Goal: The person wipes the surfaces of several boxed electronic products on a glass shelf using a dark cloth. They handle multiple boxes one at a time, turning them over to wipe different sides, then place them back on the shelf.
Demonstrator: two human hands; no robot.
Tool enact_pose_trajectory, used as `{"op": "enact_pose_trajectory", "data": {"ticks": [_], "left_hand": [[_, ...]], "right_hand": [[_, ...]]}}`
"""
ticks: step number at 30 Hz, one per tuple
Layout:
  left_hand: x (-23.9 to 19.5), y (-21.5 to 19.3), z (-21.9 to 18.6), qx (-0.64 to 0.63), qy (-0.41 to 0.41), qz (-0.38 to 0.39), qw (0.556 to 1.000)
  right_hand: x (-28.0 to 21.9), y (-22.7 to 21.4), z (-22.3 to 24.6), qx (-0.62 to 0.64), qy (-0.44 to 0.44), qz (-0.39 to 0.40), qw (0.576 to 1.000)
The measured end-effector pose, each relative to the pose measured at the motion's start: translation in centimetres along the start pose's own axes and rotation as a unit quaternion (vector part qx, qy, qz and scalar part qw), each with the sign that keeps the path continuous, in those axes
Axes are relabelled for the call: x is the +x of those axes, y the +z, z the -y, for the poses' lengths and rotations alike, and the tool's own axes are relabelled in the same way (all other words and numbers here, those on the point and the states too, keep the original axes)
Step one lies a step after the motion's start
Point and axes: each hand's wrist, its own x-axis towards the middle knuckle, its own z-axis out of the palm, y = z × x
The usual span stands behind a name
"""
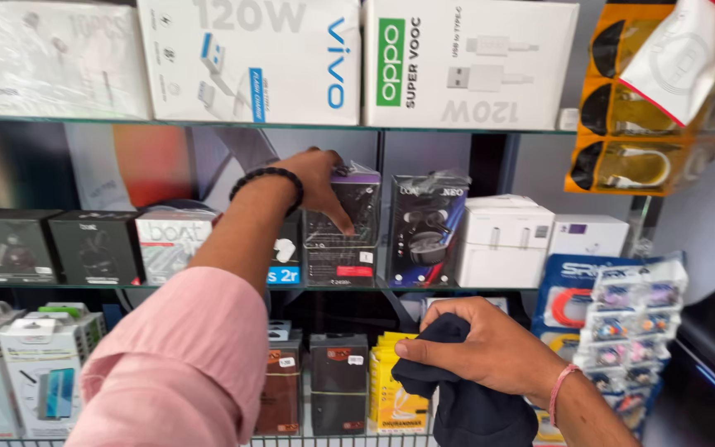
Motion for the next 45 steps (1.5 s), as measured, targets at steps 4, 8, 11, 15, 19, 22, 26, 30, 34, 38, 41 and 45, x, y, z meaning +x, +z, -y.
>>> {"op": "enact_pose_trajectory", "data": {"ticks": [4, 8, 11, 15, 19, 22, 26, 30, 34, 38, 41, 45], "left_hand": [[0.2, 0.5, 0.5, -0.024, 0.057, -0.029, 0.998], [-1.2, 0.1, -0.1, -0.048, 0.077, -0.039, 0.995], [-3.8, -1.4, -0.9, -0.034, 0.108, -0.053, 0.992], [-8.2, -3.7, -1.4, -0.059, 0.101, -0.064, 0.991], [-12.1, -2.2, -1.6, -0.228, 0.133, -0.027, 0.964], [-14.6, 1.4, -1.4, -0.314, 0.060, -0.040, 0.947], [-16.7, 5.5, -0.9, -0.532, 0.029, -0.143, 0.834], [-17.8, 10.1, -3.3, -0.797, -0.053, -0.005, 0.602], [-17.3, 11.9, -4.4, -0.820, -0.092, -0.107, 0.555], [-16.4, 11.7, -4.1, -0.758, -0.159, -0.170, 0.610], [-15.7, 12.4, -4.6, -0.674, -0.167, -0.224, 0.684], [-14.9, 13.6, -5.3, -0.624, -0.069, -0.301, 0.717]], "right_hand": [[-0.8, -1.1, -1.7, -0.005, -0.017, 0.002, 1.000], [-1.6, -1.6, -3.0, 0.016, -0.002, 0.001, 1.000], [-1.8, -1.9, -3.4, 0.008, -0.001, 0.005, 1.000], [-2.1, -2.8, -3.6, -0.039, -0.092, -0.011, 0.995], [-2.0, -2.5, -3.0, -0.016, -0.124, -0.059, 0.990], [-1.8, -1.1, -2.2, 0.007, -0.174, -0.019, 0.984], [-1.3, 0.7, -2.6, 0.179, -0.114, 0.094, 0.973], [0.7, 2.7, -3.2, 0.272, -0.019, 0.072, 0.959], [1.0, 2.6, -1.9, 0.183, -0.001, -0.100, 0.978], [-0.2, 1.8, 2.5, 0.286, -0.104, -0.249, 0.919], [-0.2, 2.9, 5.2, 0.206, -0.218, -0.268, 0.915], [0.8, 4.1, 5.6, -0.170, -0.523, -0.308, 0.776]]}}
